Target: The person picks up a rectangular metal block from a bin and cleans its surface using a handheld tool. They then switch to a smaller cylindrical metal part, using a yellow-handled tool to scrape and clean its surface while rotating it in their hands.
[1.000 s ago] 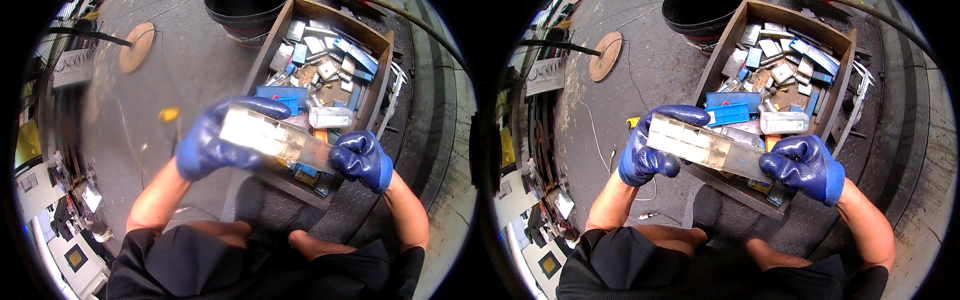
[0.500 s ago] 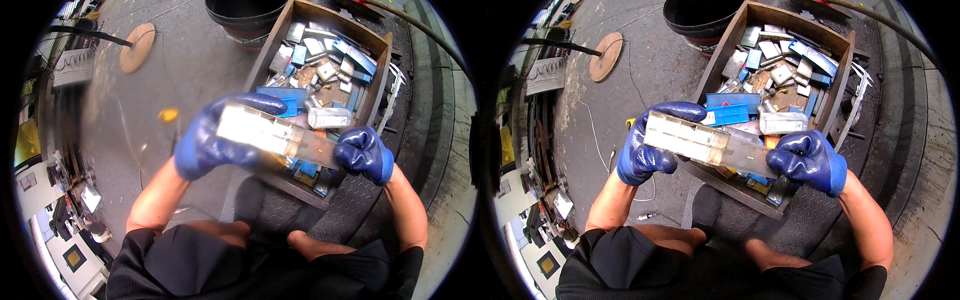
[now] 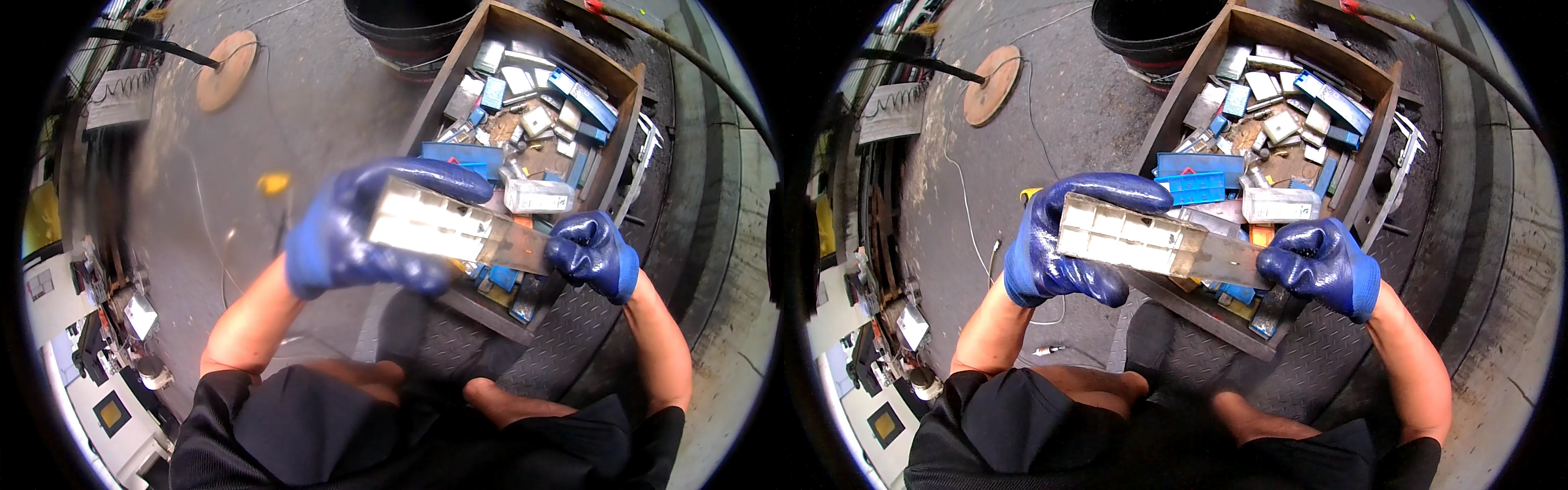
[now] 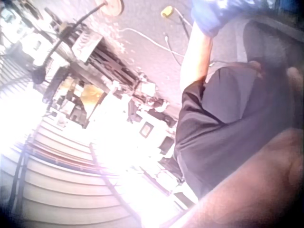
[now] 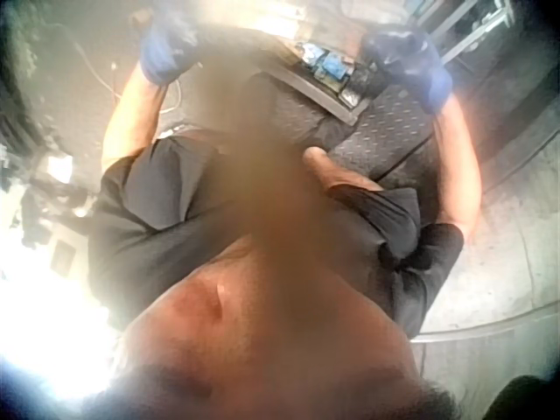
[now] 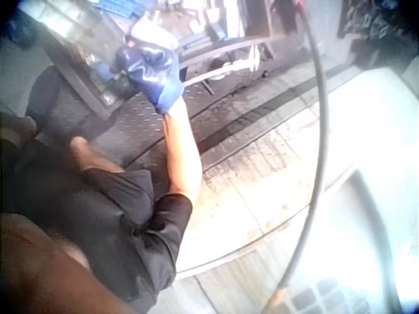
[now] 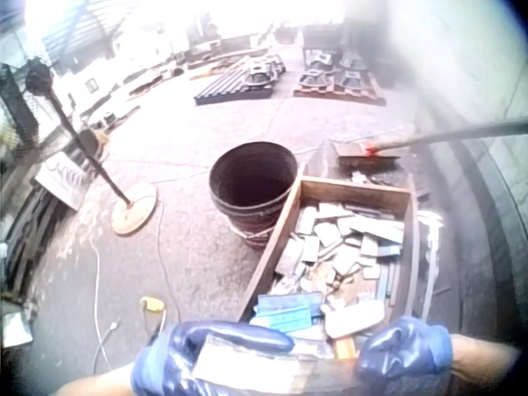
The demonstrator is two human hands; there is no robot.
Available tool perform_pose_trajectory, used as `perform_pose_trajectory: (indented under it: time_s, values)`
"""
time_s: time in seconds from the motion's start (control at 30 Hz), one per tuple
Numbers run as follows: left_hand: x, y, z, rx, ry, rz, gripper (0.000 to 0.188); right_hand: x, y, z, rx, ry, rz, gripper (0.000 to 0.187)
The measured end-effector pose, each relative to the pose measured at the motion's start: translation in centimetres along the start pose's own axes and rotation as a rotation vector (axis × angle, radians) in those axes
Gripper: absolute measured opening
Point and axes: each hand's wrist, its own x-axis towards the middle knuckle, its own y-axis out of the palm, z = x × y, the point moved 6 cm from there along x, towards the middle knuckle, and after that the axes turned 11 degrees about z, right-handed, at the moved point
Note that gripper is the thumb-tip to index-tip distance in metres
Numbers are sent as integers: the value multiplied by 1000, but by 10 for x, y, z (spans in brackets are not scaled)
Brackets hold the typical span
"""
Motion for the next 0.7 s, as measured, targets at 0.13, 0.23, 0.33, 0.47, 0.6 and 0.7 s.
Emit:
perform_pose_trajectory:
  time_s: [0.13,0.23,0.33,0.47,0.6,0.7]
  values:
    - [2,-1,-15,91,-117,-9,84,0,0,-1,-41,15,-11,26]
    - [8,3,-25,60,-188,-10,86,1,2,-1,-40,36,-11,25]
    - [17,9,-41,138,-187,22,85,2,3,-3,-57,29,-5,23]
    - [20,10,-39,284,-48,28,63,2,4,-9,-57,63,-8,22]
    - [20,11,-42,330,-36,47,64,4,6,-7,-64,81,23,23]
    - [19,10,-42,300,-36,43,63,4,7,-8,-77,58,37,23]
